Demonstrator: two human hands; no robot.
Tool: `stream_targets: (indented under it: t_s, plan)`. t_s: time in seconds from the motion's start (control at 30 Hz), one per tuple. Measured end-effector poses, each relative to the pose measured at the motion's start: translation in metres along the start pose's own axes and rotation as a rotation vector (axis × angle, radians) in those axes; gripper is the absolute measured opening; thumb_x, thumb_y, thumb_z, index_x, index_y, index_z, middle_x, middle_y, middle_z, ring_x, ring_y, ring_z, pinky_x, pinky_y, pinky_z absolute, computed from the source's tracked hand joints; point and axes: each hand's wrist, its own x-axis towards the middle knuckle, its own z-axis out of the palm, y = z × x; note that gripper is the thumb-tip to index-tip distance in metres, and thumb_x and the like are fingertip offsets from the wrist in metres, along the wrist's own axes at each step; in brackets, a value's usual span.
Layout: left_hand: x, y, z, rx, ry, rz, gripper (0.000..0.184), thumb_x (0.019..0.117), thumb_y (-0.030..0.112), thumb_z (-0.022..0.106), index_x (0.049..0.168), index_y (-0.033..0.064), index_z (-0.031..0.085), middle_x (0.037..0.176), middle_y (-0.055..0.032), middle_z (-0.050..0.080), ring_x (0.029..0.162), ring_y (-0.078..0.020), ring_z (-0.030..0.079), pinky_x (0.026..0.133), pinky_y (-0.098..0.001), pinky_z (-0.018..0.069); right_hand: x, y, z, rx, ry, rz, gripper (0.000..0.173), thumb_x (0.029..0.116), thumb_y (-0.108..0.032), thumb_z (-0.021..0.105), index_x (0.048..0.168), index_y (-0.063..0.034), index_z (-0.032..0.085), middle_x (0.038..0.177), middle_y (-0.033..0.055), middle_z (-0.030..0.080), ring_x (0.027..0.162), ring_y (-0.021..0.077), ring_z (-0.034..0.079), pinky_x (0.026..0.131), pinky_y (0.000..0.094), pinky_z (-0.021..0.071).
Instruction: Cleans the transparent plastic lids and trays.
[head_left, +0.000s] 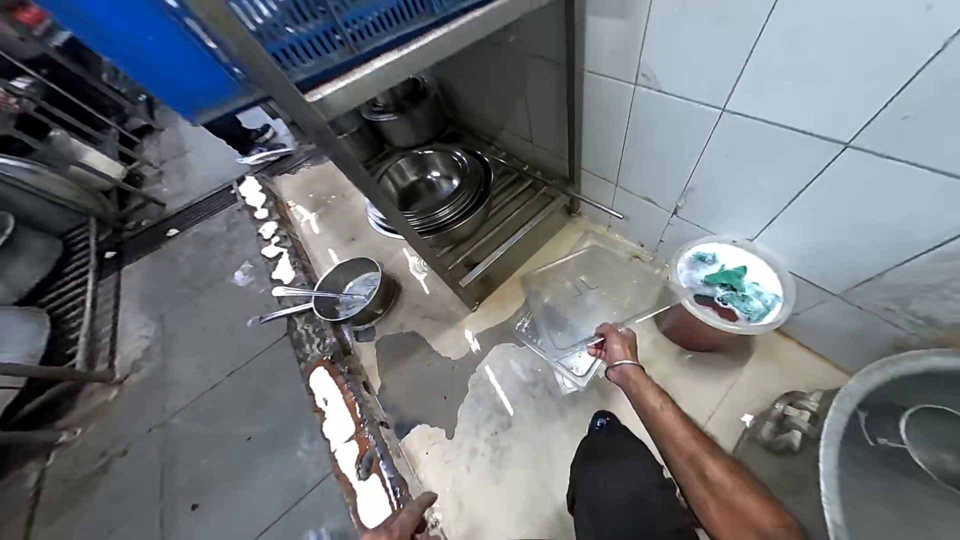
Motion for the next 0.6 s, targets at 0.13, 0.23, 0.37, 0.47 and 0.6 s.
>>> stream_targets:
  t_s: [0.13, 0.23, 0.37, 0.47, 0.6]
  plan:
    - [-0.004, 0.006, -0.001, -0.027, 0.02, 0.035, 0.051, 0.1042, 0.034, 0.059, 0.147, 0.0062, 0.054, 0.12, -0.0173, 0.071, 0.105, -0.0338, 0.071, 0.097, -0.0571, 0.055, -0.037, -0.06, 0.028, -0.099, -0.043, -0.091, 0.013, 0.0988, -0.011, 0.056, 0.09, -0.003, 0.053, 0.057, 0.0053, 0.057, 0.046, 0.016, 0.059, 0.047, 0.0326, 0.0549]
    - [-0.007, 0.009, -0.003, -0.01, 0.042, 0.013, 0.051, 0.1039, 0.035, 0.058, 0.148, 0.0098, 0.054, 0.121, -0.0154, 0.071, 0.107, -0.032, 0.071, 0.098, -0.056, 0.0541, -0.065, -0.082, 0.031, -0.3, -0.146, -0.202, 0.016, 0.0999, -0.01, 0.058, 0.087, -0.0024, 0.051, 0.054, 0.0055, 0.054, 0.042, 0.016, 0.057, 0.044, 0.0323, 0.0533]
    - [-0.015, 0.01, -0.006, -0.006, 0.146, 0.04, 0.051, 0.1041, 0.038, 0.056, 0.148, 0.0117, 0.054, 0.129, -0.015, 0.067, 0.116, -0.0308, 0.067, 0.104, -0.0527, 0.0515, -0.099, -0.102, 0.029, -0.818, -0.354, -0.565, 0.022, 0.0936, -0.013, 0.061, 0.076, -0.0014, 0.055, 0.06, 0.0092, 0.054, 0.051, 0.0215, 0.056, 0.052, 0.042, 0.05]
    - [-0.023, 0.012, -0.011, -0.006, 0.324, 0.099, 0.05, 0.1034, 0.037, 0.057, 0.147, 0.0123, 0.056, 0.14, -0.0145, 0.061, 0.127, -0.0302, 0.061, 0.109, -0.052, 0.0481, -0.134, -0.126, 0.044, -1.26, -0.631, -0.97, 0.022, 0.0927, -0.013, 0.059, 0.073, -0.0026, 0.056, 0.064, 0.0112, 0.054, 0.062, 0.0279, 0.058, 0.059, 0.0497, 0.0462]
    - [-0.029, 0.007, -0.005, -0.005, 0.796, 0.265, 0.048, 0.0971, 0.026, 0.066, 0.141, 0.0075, 0.06, 0.145, -0.015, 0.057, 0.128, -0.029, 0.061, 0.104, -0.0485, 0.0531, -0.165, -0.114, 0.079, -1.627, -0.968, -1.27, 0.015, 0.0961, -0.015, 0.062, 0.091, -0.0027, 0.068, 0.086, 0.0153, 0.069, 0.083, 0.0339, 0.07, 0.074, 0.0552, 0.0547]
